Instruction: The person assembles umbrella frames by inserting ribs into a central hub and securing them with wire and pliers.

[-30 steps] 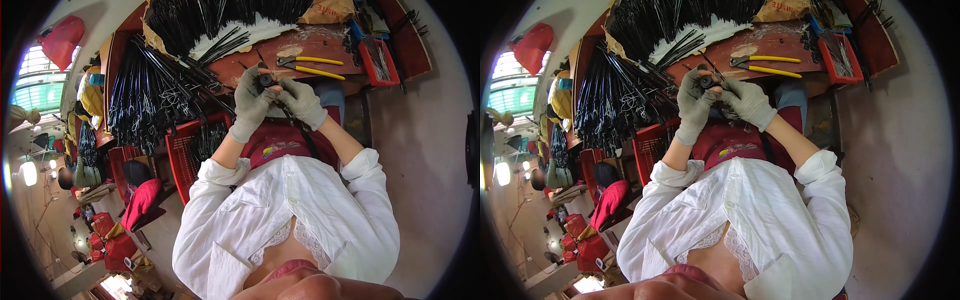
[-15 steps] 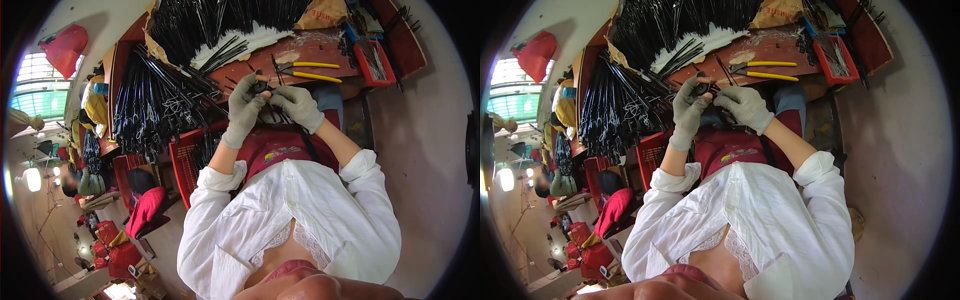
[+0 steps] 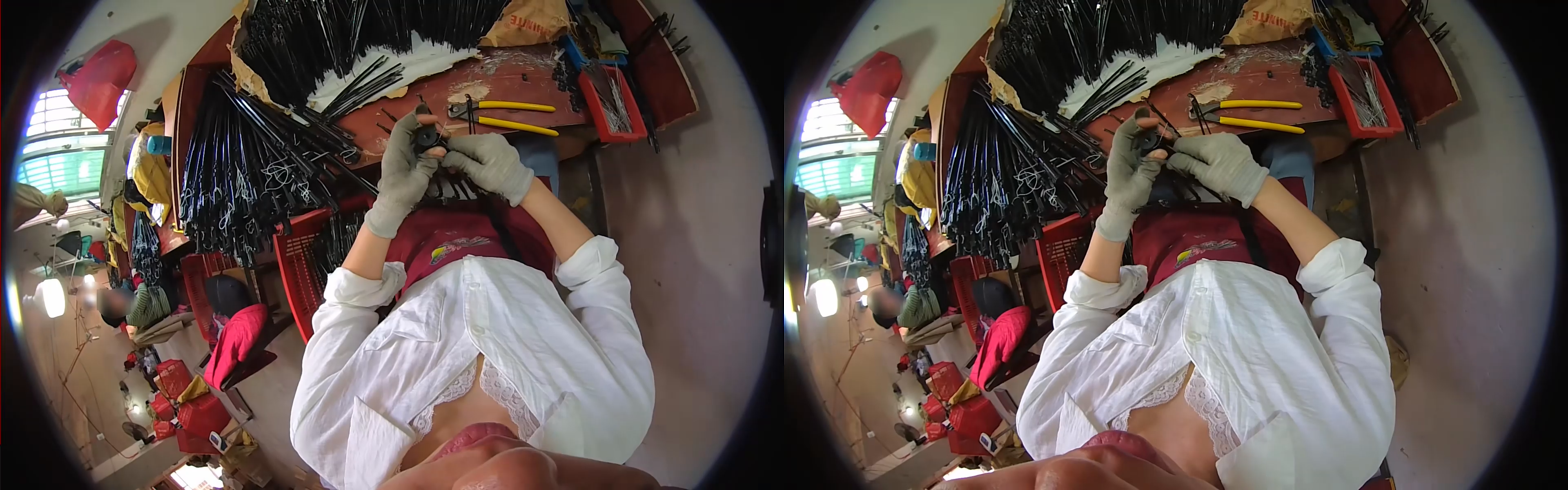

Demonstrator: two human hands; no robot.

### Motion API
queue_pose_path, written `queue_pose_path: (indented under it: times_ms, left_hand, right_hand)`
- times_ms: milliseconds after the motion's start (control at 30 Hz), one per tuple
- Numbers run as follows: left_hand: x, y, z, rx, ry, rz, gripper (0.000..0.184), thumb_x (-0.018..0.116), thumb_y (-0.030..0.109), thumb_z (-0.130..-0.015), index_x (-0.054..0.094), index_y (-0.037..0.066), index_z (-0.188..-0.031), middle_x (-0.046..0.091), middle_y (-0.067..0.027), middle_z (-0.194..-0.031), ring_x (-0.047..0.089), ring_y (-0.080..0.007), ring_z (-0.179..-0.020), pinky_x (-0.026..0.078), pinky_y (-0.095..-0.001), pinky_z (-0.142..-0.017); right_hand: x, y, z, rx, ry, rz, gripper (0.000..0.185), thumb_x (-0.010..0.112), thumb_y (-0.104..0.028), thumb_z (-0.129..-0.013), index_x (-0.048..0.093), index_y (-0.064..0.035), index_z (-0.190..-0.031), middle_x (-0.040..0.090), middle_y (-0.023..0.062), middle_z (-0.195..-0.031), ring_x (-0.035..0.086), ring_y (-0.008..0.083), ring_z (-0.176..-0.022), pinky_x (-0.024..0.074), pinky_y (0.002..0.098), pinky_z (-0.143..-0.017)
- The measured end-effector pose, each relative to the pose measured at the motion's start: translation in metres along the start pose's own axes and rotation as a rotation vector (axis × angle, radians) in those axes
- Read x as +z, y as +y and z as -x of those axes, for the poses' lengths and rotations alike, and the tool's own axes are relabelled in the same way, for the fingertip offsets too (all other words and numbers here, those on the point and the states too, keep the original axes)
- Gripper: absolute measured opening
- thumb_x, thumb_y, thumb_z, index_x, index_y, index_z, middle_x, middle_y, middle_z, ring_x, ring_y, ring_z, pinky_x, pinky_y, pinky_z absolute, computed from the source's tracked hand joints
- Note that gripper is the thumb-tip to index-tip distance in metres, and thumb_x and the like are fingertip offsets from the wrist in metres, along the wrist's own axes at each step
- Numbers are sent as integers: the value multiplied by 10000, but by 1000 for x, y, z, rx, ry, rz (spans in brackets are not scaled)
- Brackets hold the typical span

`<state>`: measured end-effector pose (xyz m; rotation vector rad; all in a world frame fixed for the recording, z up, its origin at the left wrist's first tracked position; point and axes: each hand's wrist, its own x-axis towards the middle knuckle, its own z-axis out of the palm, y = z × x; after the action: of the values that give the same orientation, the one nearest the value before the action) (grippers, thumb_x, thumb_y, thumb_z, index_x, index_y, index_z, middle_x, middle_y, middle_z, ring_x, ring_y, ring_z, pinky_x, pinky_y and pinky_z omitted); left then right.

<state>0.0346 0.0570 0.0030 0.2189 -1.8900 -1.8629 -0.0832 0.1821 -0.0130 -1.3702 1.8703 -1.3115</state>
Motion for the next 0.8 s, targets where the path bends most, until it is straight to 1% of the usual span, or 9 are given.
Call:
queue_pose_path:
  times_ms: [167,300,367,467,533,567,633,700,800]
  left_hand:
    - [1,-11,-4,-35,18,-70,399,607,-17,-847,449,29,-1211,554,-38,-1031,525,-113,-991,432,-229,-857]
    - [4,-2,-7,-109,5,35,375,602,-23,-846,468,21,-1194,559,-30,-1008,526,-97,-970,435,-222,-847]
    - [5,-9,-5,31,28,-72,321,612,-4,-845,497,11,-1144,572,-20,-965,545,-91,-913,446,-226,-827]
    - [9,-23,3,34,170,-417,272,608,1,-844,513,4,-1099,578,-16,-910,566,-101,-853,457,-226,-804]
    - [12,-13,0,17,192,-441,206,594,-17,-841,530,0,-1037,596,-33,-919,581,-110,-849,466,-225,-792]
    - [10,-11,-1,-19,128,-294,190,589,-23,-841,533,1,-1021,607,-49,-941,584,-115,-867,469,-230,-801]
    - [4,-5,-5,-53,67,-142,175,585,-28,-840,537,3,-1006,618,-65,-964,587,-120,-884,471,-235,-811]
    - [-5,1,-6,-222,-88,197,140,573,-38,-842,548,2,-973,626,-96,-1011,586,-132,-931,469,-256,-849]
    - [-8,11,-15,-206,-132,95,154,563,-32,-855,495,11,-987,613,-109,-1036,579,-145,-964,465,-272,-876]
  right_hand:
    - [2,1,1,-56,78,113,264,552,-348,-871,642,-100,-898,625,111,-740,610,289,-689,463,348,-610]
    - [-5,-2,-1,49,12,-26,294,573,-375,-855,659,-95,-879,621,115,-724,604,281,-668,456,340,-597]
    - [-1,-4,1,91,13,-91,305,581,-383,-850,665,-90,-870,622,119,-724,605,278,-666,455,339,-595]
    - [11,2,4,213,104,-124,332,601,-405,-832,671,-82,-861,623,128,-717,613,271,-669,452,339,-594]
    - [9,3,0,205,32,-90,339,630,-412,-811,681,-87,-891,626,125,-703,619,246,-659,453,328,-607]
    - [11,9,0,210,32,-92,339,630,-412,-811,681,-87,-891,626,125,-703,619,246,-659,453,328,-607]
    - [12,20,-3,-44,34,-122,353,653,-421,-795,691,-88,-907,627,126,-708,617,247,-658,453,324,-619]
    - [9,20,-7,52,-69,-120,336,648,-402,-808,695,-85,-909,638,122,-729,623,236,-665,459,315,-630]
    - [-17,-3,-16,130,-181,-118,301,632,-355,-833,697,-70,-909,660,111,-770,633,213,-676,471,296,-653]
